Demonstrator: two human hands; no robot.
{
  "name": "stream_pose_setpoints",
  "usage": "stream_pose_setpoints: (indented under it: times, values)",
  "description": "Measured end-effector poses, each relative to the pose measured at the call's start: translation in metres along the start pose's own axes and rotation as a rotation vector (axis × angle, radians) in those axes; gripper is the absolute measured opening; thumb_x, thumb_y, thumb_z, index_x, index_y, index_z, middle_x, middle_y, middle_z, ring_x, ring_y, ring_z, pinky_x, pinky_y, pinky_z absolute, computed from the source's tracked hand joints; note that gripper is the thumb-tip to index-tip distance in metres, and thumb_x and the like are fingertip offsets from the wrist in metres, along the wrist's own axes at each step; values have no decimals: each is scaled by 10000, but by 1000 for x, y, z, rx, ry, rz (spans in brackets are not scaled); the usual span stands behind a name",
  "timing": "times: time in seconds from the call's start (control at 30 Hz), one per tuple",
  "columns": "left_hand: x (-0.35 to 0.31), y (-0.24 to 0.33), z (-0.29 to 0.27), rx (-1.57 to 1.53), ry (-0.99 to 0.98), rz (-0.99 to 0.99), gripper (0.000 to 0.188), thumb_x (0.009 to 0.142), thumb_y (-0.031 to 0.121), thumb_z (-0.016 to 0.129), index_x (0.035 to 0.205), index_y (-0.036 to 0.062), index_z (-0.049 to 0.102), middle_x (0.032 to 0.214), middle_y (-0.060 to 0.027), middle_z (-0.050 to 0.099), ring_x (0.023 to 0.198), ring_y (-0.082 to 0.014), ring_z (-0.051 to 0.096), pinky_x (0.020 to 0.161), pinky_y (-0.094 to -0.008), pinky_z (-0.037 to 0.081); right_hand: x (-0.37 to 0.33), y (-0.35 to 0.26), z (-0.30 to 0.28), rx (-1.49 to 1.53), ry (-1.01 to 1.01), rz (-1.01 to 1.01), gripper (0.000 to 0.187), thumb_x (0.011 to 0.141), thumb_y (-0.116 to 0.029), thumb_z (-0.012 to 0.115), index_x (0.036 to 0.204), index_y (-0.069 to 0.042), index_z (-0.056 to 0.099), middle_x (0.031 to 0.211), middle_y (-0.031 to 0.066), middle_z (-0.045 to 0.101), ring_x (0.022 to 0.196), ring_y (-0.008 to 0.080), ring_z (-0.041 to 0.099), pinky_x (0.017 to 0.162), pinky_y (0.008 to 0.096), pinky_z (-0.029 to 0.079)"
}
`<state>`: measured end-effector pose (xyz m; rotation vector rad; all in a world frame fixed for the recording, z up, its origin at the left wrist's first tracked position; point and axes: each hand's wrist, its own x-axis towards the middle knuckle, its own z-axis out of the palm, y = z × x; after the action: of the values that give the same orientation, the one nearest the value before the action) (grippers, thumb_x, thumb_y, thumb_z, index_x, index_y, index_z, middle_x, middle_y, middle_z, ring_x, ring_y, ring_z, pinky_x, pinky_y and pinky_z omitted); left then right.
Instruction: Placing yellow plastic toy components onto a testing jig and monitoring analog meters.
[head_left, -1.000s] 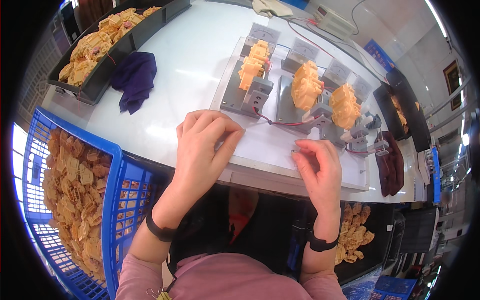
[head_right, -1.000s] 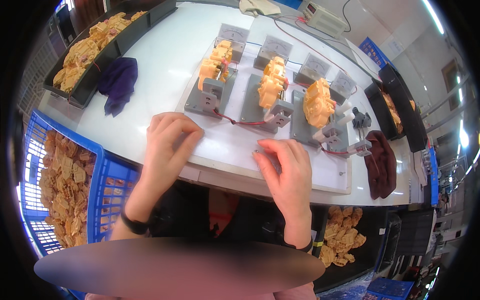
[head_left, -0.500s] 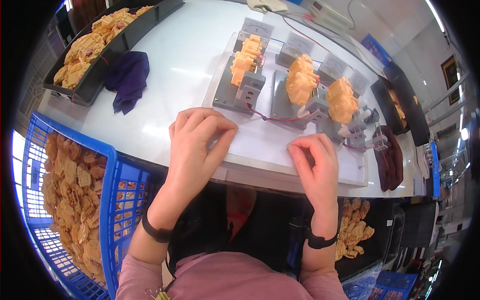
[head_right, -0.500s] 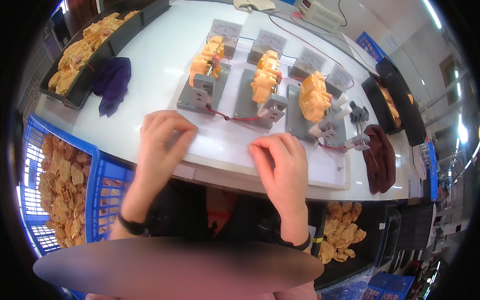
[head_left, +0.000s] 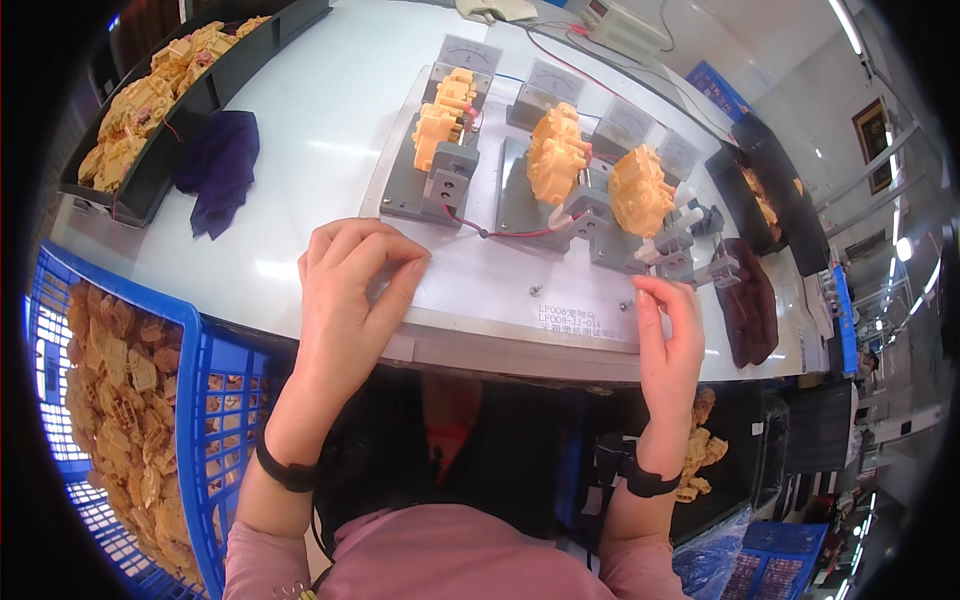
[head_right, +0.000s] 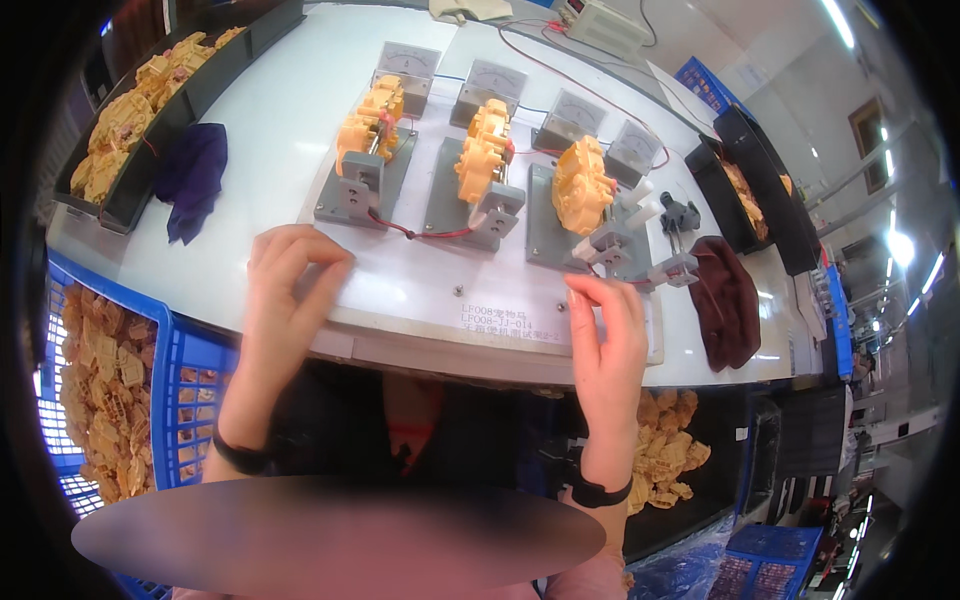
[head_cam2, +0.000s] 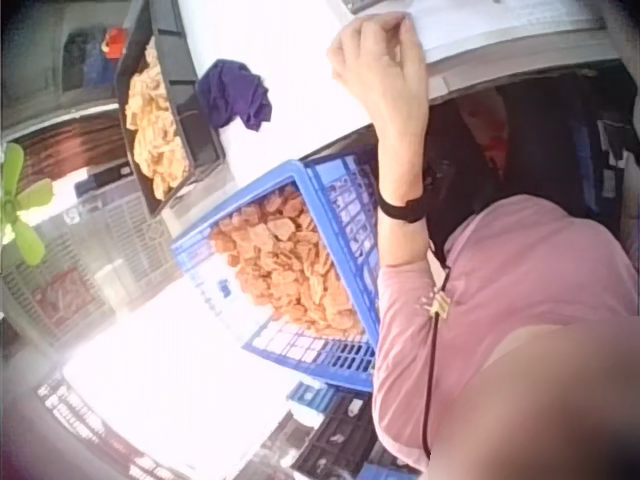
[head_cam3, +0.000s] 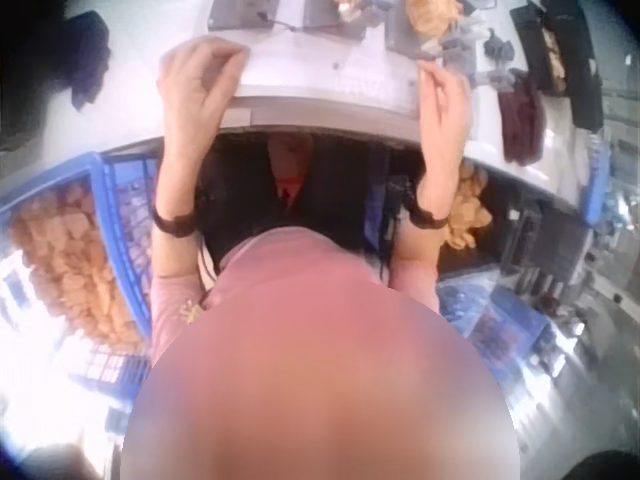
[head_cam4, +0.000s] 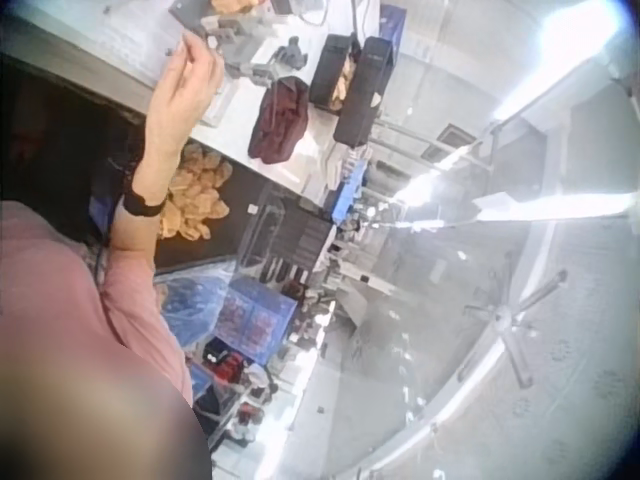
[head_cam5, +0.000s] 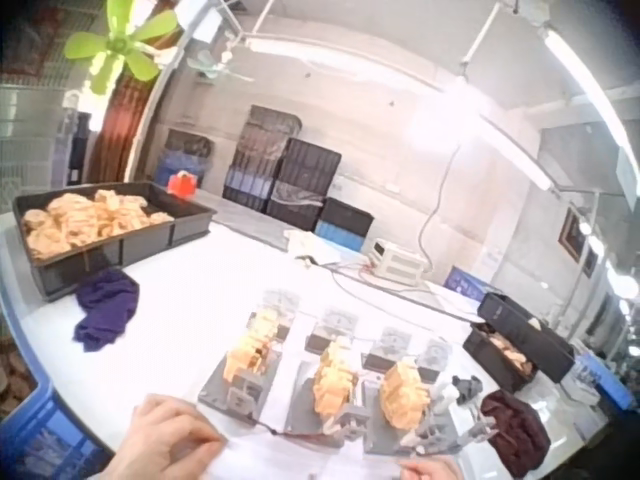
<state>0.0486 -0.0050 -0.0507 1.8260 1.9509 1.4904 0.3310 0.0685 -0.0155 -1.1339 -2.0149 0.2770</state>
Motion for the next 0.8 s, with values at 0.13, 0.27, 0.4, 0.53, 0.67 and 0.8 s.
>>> stream_pose_setpoints:
  times: [0.13, 0.27, 0.4, 0.53, 0.67, 0.8]
  values:
    - [0, 1, 1, -6, 5, -1, 79, 842, 83, 698, 921, 79, 686, 1021, -44, 638, 1080, -264, 514, 965, -379, 363, -6, 15, -3, -35, -88, 57, 109, 942, -89, 636, 1020, -23, 676, 986, 109, 608, 954, 281, 590, 849, 350, 473]
    - [0, 2, -1, 15, 0, 7, 83, 833, 58, 684, 915, 51, 673, 1025, -75, 633, 1071, -280, 516, 972, -381, 384, -8, 18, 2, -25, -64, 70, 102, 930, -97, 660, 999, -24, 671, 979, 110, 600, 959, 287, 582, 845, 351, 471]
    - [0, 1, -1, -13, -1, 0, 74, 857, 102, 702, 931, 96, 696, 1023, -22, 643, 1090, -252, 513, 969, -379, 342, -10, 20, 2, -35, -50, 57, 91, 914, -85, 675, 982, -25, 666, 979, 111, 598, 955, 285, 580, 848, 356, 468]
    - [0, -1, 0, -25, 7, -2, 73, 859, 107, 701, 932, 95, 697, 1023, -23, 643, 1092, -255, 512, 970, -381, 342, -10, 21, 2, -90, -53, -2, 96, 896, -75, 688, 975, -27, 660, 984, 111, 601, 961, 287, 581, 864, 365, 468]
    - [-1, -1, -1, -26, 6, 0, 71, 863, 109, 699, 932, 94, 697, 1027, -25, 644, 1090, -256, 510, 970, -380, 344, -6, 12, 2, -47, -22, 9, 129, 882, -67, 697, 996, -25, 653, 1022, 107, 619, 997, 292, 589, 890, 369, 469]
    - [2, 2, -1, -22, -16, 19, 64, 865, 107, 694, 926, 86, 691, 1025, -33, 645, 1082, -265, 512, 967, -382, 356, 0, -8, 5, -59, 113, -86, 159, 865, -41, 705, 1015, -27, 652, 1036, 110, 636, 991, 291, 601, 888, 366, 476]
